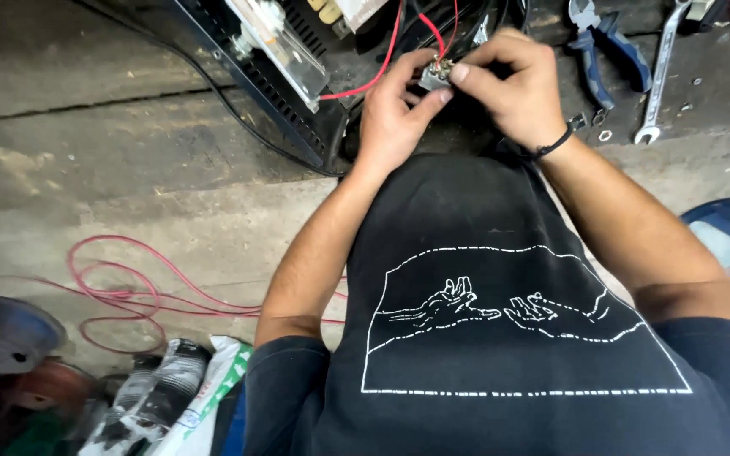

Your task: Repairing and inspecting an electronic device, involving adjusting terminal screws with a screwdriver and measuring components with a micrometer.

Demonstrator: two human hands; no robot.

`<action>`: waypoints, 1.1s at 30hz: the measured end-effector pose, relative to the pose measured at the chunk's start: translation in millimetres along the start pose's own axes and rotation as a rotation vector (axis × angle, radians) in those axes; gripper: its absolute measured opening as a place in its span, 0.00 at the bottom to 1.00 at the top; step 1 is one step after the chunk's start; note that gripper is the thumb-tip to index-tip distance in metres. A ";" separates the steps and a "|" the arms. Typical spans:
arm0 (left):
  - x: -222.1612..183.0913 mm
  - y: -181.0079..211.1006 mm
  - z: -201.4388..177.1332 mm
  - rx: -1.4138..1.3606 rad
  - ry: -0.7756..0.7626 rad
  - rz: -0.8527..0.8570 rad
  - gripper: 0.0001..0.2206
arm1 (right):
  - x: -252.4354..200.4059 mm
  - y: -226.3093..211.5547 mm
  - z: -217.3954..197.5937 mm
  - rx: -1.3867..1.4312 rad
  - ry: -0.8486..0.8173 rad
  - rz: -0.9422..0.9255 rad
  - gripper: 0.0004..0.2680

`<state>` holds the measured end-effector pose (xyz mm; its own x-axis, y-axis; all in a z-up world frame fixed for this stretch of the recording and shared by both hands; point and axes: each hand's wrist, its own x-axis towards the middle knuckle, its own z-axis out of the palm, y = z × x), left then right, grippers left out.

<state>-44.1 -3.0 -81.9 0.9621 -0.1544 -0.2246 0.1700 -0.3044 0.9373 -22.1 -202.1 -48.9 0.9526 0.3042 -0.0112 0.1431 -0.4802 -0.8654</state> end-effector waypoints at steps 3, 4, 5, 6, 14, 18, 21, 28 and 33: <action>2.0 -21.0 10.0 -0.314 -0.039 -0.069 0.19 | -16.1 14.4 21.9 0.428 0.177 0.416 0.05; 4.1 -27.4 13.5 -0.415 -0.053 -0.036 0.20 | -16.9 10.7 21.2 0.424 0.184 0.365 0.05; 6.7 -33.4 18.3 -0.516 -0.068 -0.006 0.20 | -17.7 7.6 19.4 0.418 0.191 0.313 0.06; 6.0 -29.2 14.2 -0.521 -0.098 -0.003 0.20 | -17.4 0.6 9.0 0.410 0.219 0.325 0.06; 4.4 -25.3 -12.7 -0.298 -0.166 -0.053 0.21 | -67.6 38.5 -87.8 -0.210 0.366 0.045 0.06; 2.7 -25.9 -13.3 -0.397 -0.170 -0.115 0.21 | -115.4 75.5 -134.4 -0.346 0.547 0.167 0.04; 7.7 -22.0 -12.0 -0.404 -0.182 -0.153 0.18 | -143.5 89.0 -155.6 -0.344 0.616 0.309 0.02; 11.6 -19.0 -10.4 -0.321 -0.167 -0.165 0.17 | -172.9 181.8 -164.5 -0.704 0.698 0.379 0.07; 13.6 -50.5 -12.1 -0.350 -0.169 -0.032 0.16 | -175.3 231.2 -163.8 -0.774 0.724 0.385 0.10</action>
